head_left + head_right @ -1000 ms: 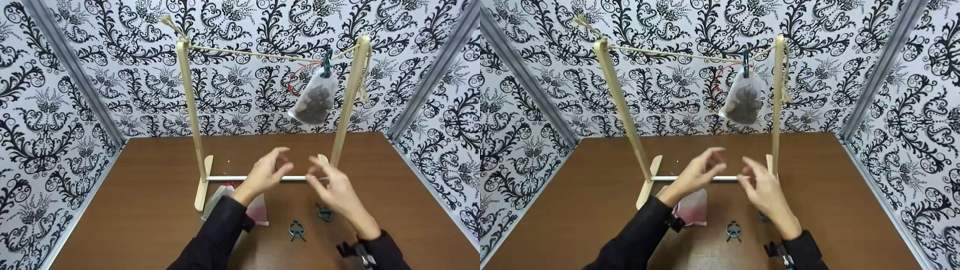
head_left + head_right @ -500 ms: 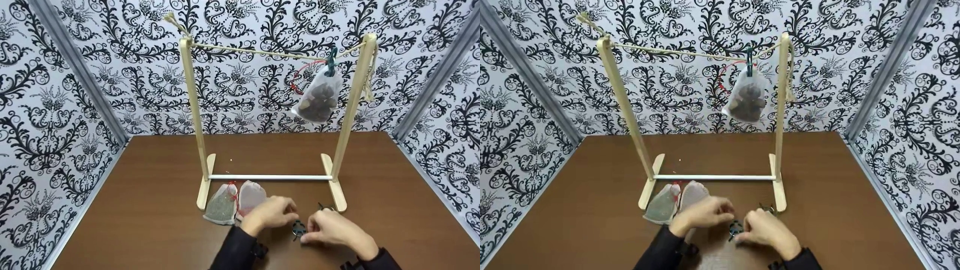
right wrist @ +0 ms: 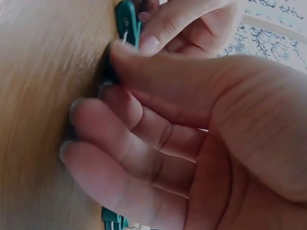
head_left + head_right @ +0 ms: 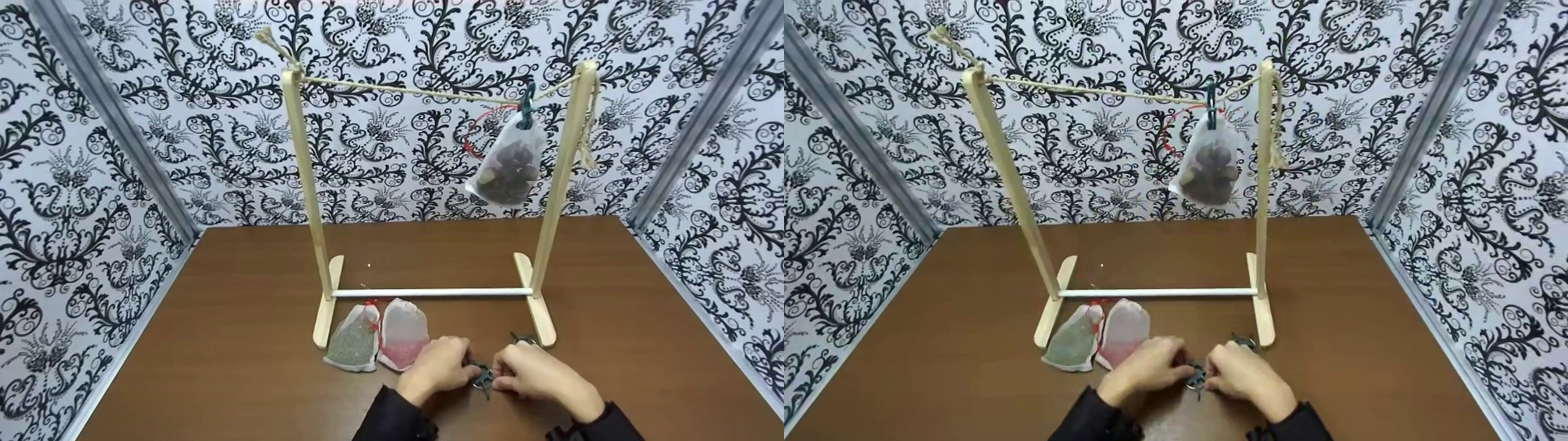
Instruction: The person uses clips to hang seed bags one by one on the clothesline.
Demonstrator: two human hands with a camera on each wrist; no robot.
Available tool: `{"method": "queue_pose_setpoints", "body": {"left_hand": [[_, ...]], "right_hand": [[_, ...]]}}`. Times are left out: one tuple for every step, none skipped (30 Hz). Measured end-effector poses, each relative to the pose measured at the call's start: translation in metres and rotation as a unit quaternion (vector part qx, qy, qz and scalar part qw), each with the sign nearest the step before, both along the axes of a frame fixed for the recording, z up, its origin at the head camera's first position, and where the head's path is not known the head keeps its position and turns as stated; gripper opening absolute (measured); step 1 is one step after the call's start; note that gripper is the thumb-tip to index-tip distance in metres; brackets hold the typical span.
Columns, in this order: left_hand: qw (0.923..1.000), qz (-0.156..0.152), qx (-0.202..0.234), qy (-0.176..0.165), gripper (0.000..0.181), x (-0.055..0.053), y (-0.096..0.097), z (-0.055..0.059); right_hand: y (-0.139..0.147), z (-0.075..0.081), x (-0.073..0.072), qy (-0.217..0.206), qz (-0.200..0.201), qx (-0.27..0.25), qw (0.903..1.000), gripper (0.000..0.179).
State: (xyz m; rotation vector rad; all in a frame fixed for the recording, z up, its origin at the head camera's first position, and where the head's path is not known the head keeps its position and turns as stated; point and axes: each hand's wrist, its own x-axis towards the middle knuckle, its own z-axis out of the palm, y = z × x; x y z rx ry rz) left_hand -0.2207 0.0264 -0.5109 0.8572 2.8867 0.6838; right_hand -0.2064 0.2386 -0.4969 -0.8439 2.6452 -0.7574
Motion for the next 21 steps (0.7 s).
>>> {"method": "queue_pose_setpoints", "body": {"left_hand": [[1.0000, 0.004, 0.004, -0.002, 0.018, 0.0000, -0.0008, -0.0001], [0.9999, 0.009, 0.007, -0.005, 0.018, 0.0003, -0.0014, 0.0002], [0.9998, 0.014, 0.009, -0.007, 0.018, 0.0003, -0.0018, 0.0002], [0.9997, 0.018, 0.011, -0.007, 0.018, 0.0004, -0.0021, 0.0004], [0.9996, 0.023, 0.012, -0.006, 0.018, 0.0005, -0.0022, 0.0006], [0.9995, 0.028, 0.013, -0.006, 0.017, 0.0004, -0.0024, 0.0001], [0.9994, 0.031, 0.016, -0.003, 0.017, 0.0004, -0.0023, -0.0002], [0.9992, 0.035, 0.017, 0.000, 0.016, 0.0002, -0.0022, -0.0006], [0.9991, 0.037, 0.020, 0.005, 0.015, -0.0001, -0.0019, -0.0012], [0.9989, 0.040, 0.023, 0.010, 0.015, -0.0005, -0.0015, -0.0019], [0.9986, 0.043, 0.026, 0.016, 0.014, -0.0010, -0.0011, -0.0026], [0.9984, 0.045, 0.029, 0.021, 0.013, -0.0016, -0.0008, -0.0035], [0.9981, 0.048, 0.031, 0.026, 0.013, -0.0021, -0.0004, -0.0042], [0.9977, 0.050, 0.032, 0.031, 0.012, -0.0026, 0.0000, -0.0050], [0.9974, 0.053, 0.033, 0.036, 0.012, -0.0029, 0.0003, -0.0056], [0.9971, 0.055, 0.034, 0.040, 0.011, -0.0033, 0.0005, -0.0062], [0.9967, 0.057, 0.034, 0.046, 0.011, -0.0034, 0.0006, -0.0065], [0.9964, 0.058, 0.035, 0.052, 0.011, -0.0036, 0.0008, -0.0073], [0.9960, 0.060, 0.036, 0.056, 0.011, -0.0037, 0.0009, -0.0072], [0.9955, 0.062, 0.038, 0.061, 0.011, -0.0039, 0.0011, -0.0076], [0.9950, 0.065, 0.040, 0.064, 0.012, -0.0041, 0.0011, -0.0073]], "right_hand": [[-0.0011, 0.0002, -0.0005, 0.016, 0.003, 0.008, 0.9998, 0.014], [-0.0022, 0.0006, -0.0010, 0.034, 0.007, 0.017, 0.9992, 0.014], [-0.0032, 0.0007, -0.0017, 0.051, 0.010, 0.027, 0.9983, 0.014], [-0.0041, 0.0008, -0.0023, 0.069, 0.014, 0.036, 0.9969, 0.014], [-0.0047, 0.0007, -0.0031, 0.083, 0.018, 0.044, 0.9955, 0.014], [-0.0052, 0.0006, -0.0037, 0.092, 0.021, 0.048, 0.9944, 0.014], [-0.0056, 0.0001, -0.0043, 0.100, 0.025, 0.052, 0.9933, 0.014], [-0.0058, -0.0001, -0.0047, 0.105, 0.029, 0.054, 0.9926, 0.013], [-0.0060, -0.0007, -0.0051, 0.106, 0.031, 0.055, 0.9923, 0.013], [-0.0060, -0.0009, -0.0052, 0.107, 0.033, 0.056, 0.9921, 0.012], [-0.0059, -0.0013, -0.0053, 0.105, 0.032, 0.057, 0.9923, 0.012], [-0.0058, -0.0017, -0.0053, 0.104, 0.034, 0.058, 0.9923, 0.012], [-0.0055, -0.0021, -0.0053, 0.102, 0.035, 0.058, 0.9925, 0.012], [-0.0053, -0.0023, -0.0052, 0.101, 0.035, 0.057, 0.9926, 0.011], [-0.0049, -0.0027, -0.0052, 0.101, 0.036, 0.056, 0.9926, 0.009], [-0.0045, -0.0030, -0.0051, 0.102, 0.036, 0.055, 0.9926, 0.008], [-0.0041, -0.0033, -0.0050, 0.105, 0.038, 0.054, 0.9923, 0.007], [-0.0036, -0.0035, -0.0049, 0.108, 0.039, 0.051, 0.9921, 0.005], [-0.0031, -0.0036, -0.0048, 0.110, 0.038, 0.049, 0.9920, 0.005], [-0.0025, -0.0038, -0.0049, 0.112, 0.037, 0.045, 0.9919, 0.004], [-0.0019, -0.0039, -0.0050, 0.114, 0.036, 0.041, 0.9920, 0.004]]}}
